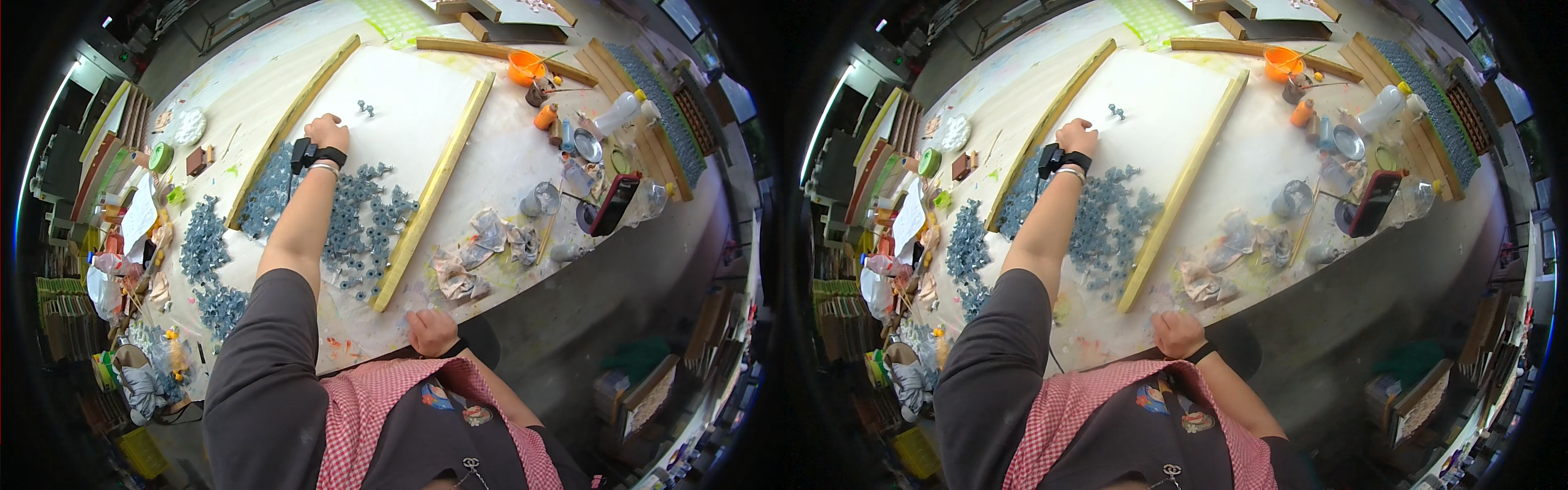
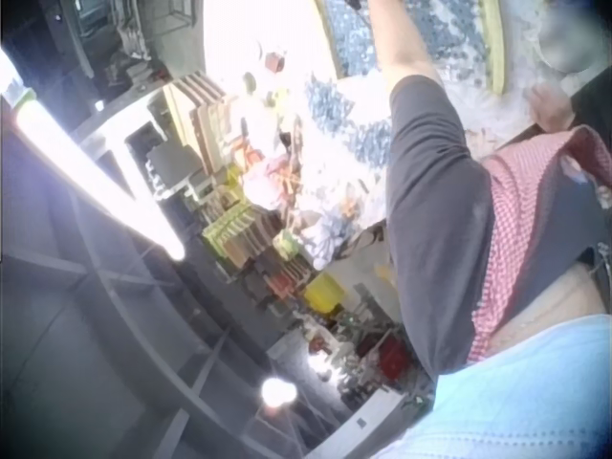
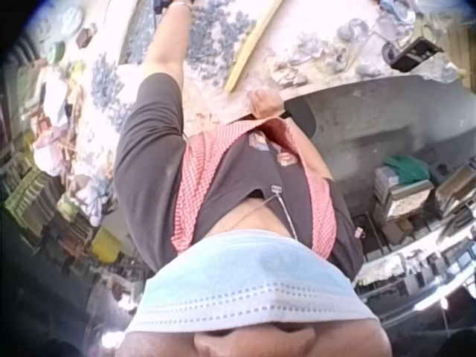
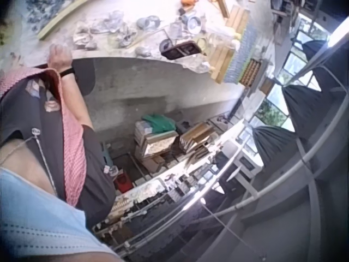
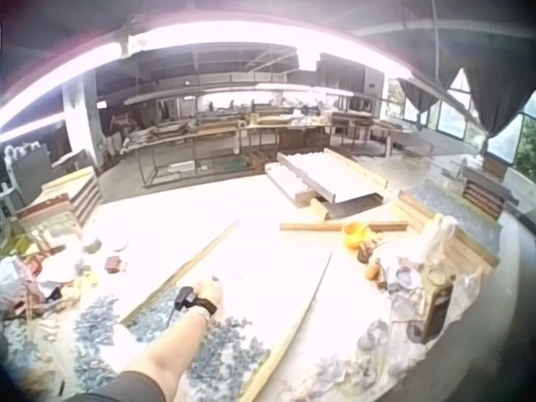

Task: Inspecting and arranging small blue glass or plastic components within a grid frame on a workbench.

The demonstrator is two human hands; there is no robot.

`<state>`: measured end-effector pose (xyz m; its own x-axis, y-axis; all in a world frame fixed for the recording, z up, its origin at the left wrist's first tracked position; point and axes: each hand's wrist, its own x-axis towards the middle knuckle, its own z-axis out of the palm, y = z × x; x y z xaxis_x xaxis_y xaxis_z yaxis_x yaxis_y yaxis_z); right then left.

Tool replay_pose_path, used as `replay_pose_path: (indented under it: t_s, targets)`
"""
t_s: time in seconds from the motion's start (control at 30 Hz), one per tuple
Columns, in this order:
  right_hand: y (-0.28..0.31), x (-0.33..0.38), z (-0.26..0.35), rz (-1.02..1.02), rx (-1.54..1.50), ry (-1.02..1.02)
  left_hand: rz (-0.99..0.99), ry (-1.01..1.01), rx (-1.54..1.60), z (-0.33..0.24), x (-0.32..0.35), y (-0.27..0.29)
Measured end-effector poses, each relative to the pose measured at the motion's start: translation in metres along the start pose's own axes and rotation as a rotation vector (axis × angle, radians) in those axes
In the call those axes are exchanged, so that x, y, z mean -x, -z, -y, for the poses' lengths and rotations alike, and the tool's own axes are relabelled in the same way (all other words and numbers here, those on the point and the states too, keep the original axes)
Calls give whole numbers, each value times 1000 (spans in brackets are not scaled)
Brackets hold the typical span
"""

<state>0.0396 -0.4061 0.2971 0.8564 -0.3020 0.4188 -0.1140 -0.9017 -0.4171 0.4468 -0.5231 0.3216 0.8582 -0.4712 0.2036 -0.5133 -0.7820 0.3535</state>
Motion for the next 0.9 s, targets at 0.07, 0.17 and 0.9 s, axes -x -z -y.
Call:
replay_pose_path:
  t_s: [0.07,0.17,0.9]
  targets:
    - [0,2,-1,12,-13,-10,41,26,-1,3,4,9]
    - [1,2,-1,15,2,-25,151,25,-41,-5,10,24]
    - [2,2,3,-1,15,-44,244,-398,78,19,21,21]
